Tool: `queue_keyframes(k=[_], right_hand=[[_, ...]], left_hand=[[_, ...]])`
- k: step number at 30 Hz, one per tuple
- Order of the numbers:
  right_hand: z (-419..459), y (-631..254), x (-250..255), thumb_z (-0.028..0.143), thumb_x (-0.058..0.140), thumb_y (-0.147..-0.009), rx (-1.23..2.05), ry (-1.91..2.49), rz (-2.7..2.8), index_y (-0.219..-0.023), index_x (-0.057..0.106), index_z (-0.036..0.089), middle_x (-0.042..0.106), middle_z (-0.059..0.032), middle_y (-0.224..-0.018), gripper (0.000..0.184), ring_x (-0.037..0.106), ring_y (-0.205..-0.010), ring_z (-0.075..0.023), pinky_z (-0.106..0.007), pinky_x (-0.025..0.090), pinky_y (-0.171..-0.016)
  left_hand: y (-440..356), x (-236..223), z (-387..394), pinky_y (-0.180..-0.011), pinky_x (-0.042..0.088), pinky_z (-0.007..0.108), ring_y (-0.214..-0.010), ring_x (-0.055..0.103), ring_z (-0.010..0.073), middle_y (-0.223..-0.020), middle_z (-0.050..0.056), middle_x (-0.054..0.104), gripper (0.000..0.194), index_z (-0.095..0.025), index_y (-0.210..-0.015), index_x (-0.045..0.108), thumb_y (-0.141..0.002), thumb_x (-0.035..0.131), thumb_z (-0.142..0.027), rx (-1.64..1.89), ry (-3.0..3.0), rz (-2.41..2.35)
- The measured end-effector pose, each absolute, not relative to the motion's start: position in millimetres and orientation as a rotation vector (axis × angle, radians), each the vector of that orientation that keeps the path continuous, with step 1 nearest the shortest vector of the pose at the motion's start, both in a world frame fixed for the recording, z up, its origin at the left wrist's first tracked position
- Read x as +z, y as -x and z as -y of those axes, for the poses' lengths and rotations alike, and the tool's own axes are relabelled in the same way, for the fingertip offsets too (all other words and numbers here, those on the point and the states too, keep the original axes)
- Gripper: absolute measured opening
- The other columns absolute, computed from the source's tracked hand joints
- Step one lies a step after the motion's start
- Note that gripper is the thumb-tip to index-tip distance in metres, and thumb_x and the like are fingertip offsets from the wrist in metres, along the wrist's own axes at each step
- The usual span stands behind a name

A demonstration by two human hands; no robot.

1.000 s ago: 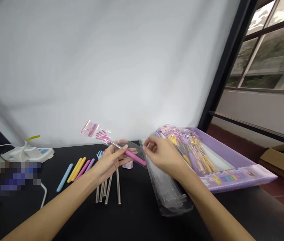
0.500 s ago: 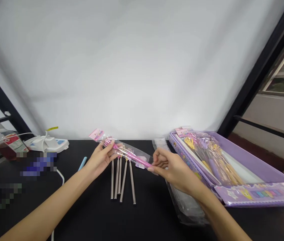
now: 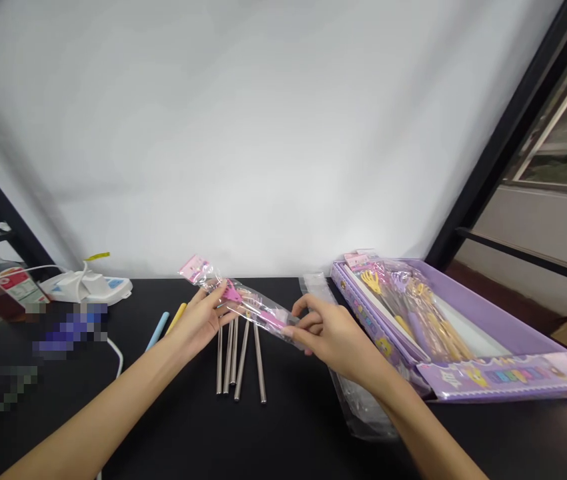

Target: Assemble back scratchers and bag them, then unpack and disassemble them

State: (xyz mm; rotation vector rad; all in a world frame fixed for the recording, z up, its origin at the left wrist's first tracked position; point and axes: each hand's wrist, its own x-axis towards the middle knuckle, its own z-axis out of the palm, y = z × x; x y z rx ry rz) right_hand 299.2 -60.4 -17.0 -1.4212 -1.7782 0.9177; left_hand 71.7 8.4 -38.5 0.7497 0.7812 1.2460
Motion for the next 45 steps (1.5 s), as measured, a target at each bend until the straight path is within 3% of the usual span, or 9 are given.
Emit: queue_keyframes(k=[5, 12, 18, 22, 25, 30, 35, 41, 45], right_hand=[[72.5, -310.1, -13.4, 0.043, 0.068, -0.083, 1.203, 1.332, 1.818, -0.115, 0.060, 0.021, 0.068, -0.0019, -0.079, 0.040, 0.054, -0.057, -0.0113, -0.024, 0.045, -0.054], [108.2, -367.2, -8.5, 0.040, 0.081, -0.067, 1.646, 1.120, 1.491, -0.146, 0.035, 0.033, 0.060, -0.0044, -0.087, 0.091, 0.063, -0.064, -0.0196, -0.032, 0.047, -0.056], [73.5, -317.5, 6.7, 0.009, 0.063, -0.065, 1.687, 0.898, 1.242, -0.102, 0.068, 0.020, 0.051, -0.0014, -0.078, 0.039, 0.046, -0.058, -0.0096, -0.024, 0.040, -0.054], [41.4, -271.8, 7.9, 0.017, 0.059, -0.075, 1.669, 0.887, 1.222, -0.095, 0.068, 0.017, 0.052, -0.0017, -0.077, 0.023, 0.038, -0.055, -0.0087, -0.022, 0.028, -0.046], [28.6, -252.3, -1.9, 0.035, 0.061, -0.084, 1.411, 1.036, 1.462, -0.099, 0.071, 0.017, 0.044, 0.0033, -0.063, 0.025, 0.030, -0.050, -0.0080, -0.021, 0.021, -0.043], [23.2, -245.8, -21.8, 0.041, 0.063, -0.085, 0.966, 1.099, 1.864, -0.109, 0.075, 0.019, 0.063, -0.0008, -0.075, 0.035, 0.051, -0.067, -0.0151, -0.025, 0.042, -0.059], [20.1, -255.1, -29.0, 0.043, 0.056, -0.089, 0.605, 1.286, 1.840, -0.122, 0.070, 0.021, 0.064, 0.0006, -0.069, 0.042, 0.053, -0.065, -0.0172, -0.027, 0.043, -0.061], [19.4, -260.5, -29.8, 0.044, 0.061, -0.083, 0.534, 1.365, 1.685, -0.087, 0.075, 0.016, 0.059, -0.0008, -0.062, 0.031, 0.052, -0.061, -0.0167, -0.027, 0.039, -0.057], [20.8, -262.7, -29.6, 0.036, 0.067, -0.077, 0.474, 1.331, 1.589, -0.092, 0.067, 0.017, 0.058, 0.0019, -0.063, 0.024, 0.048, -0.057, -0.0135, -0.026, 0.039, -0.057]], left_hand=[[-60.0, -42.7, -18.1, -0.075, 0.060, 0.044, -0.073, 0.073, 0.0220, -0.079, 0.008, 0.072, 0.021, -0.019, -0.096, 0.055, -0.099, 0.047, -0.038, 1.274, -0.709, -0.882], [-29.5, -31.8, -50.0, -0.079, 0.059, 0.025, -0.083, 0.074, 0.0165, -0.092, 0.015, 0.074, 0.014, -0.009, -0.093, 0.060, -0.093, 0.048, -0.002, 1.591, -0.590, -0.882], [-52.2, -32.2, -25.3, -0.054, 0.057, 0.021, -0.066, 0.072, 0.0156, -0.106, 0.012, 0.072, 0.025, -0.015, -0.108, 0.061, -0.084, 0.061, -0.006, 1.198, -0.885, -0.863], [-66.7, -39.5, -6.4, -0.061, 0.059, 0.032, -0.067, 0.073, 0.0206, -0.105, 0.012, 0.072, 0.031, -0.020, -0.118, 0.056, -0.090, 0.064, -0.031, 0.986, -1.047, -0.805], [-67.8, -42.9, -2.4, -0.082, 0.058, 0.039, -0.088, 0.073, 0.0245, -0.109, 0.013, 0.071, 0.039, -0.020, -0.123, 0.057, -0.089, 0.067, -0.037, 0.946, -1.159, -0.746], [-63.1, -47.4, -6.0, -0.101, 0.047, 0.039, -0.113, 0.064, 0.0263, -0.119, 0.013, 0.069, 0.038, -0.016, -0.116, 0.066, -0.086, 0.070, -0.039, 1.015, -1.279, -0.620], [-65.6, -48.6, -4.3, -0.087, 0.055, 0.041, -0.094, 0.071, 0.0265, -0.106, 0.014, 0.072, 0.047, -0.014, -0.120, 0.064, -0.084, 0.071, -0.043, 0.967, -1.245, -0.611], [-68.8, -47.1, 2.9, -0.073, 0.059, 0.035, -0.076, 0.073, 0.0231, -0.093, 0.011, 0.073, 0.047, -0.014, -0.119, 0.063, -0.085, 0.069, -0.046, 0.823, -1.390, -0.617], [-65.6, -47.0, 4.3, -0.063, 0.059, 0.032, -0.068, 0.072, 0.0215, -0.090, 0.009, 0.072, 0.048, -0.016, -0.124, 0.060, -0.087, 0.066, -0.045, 0.764, -1.482, -0.668]])
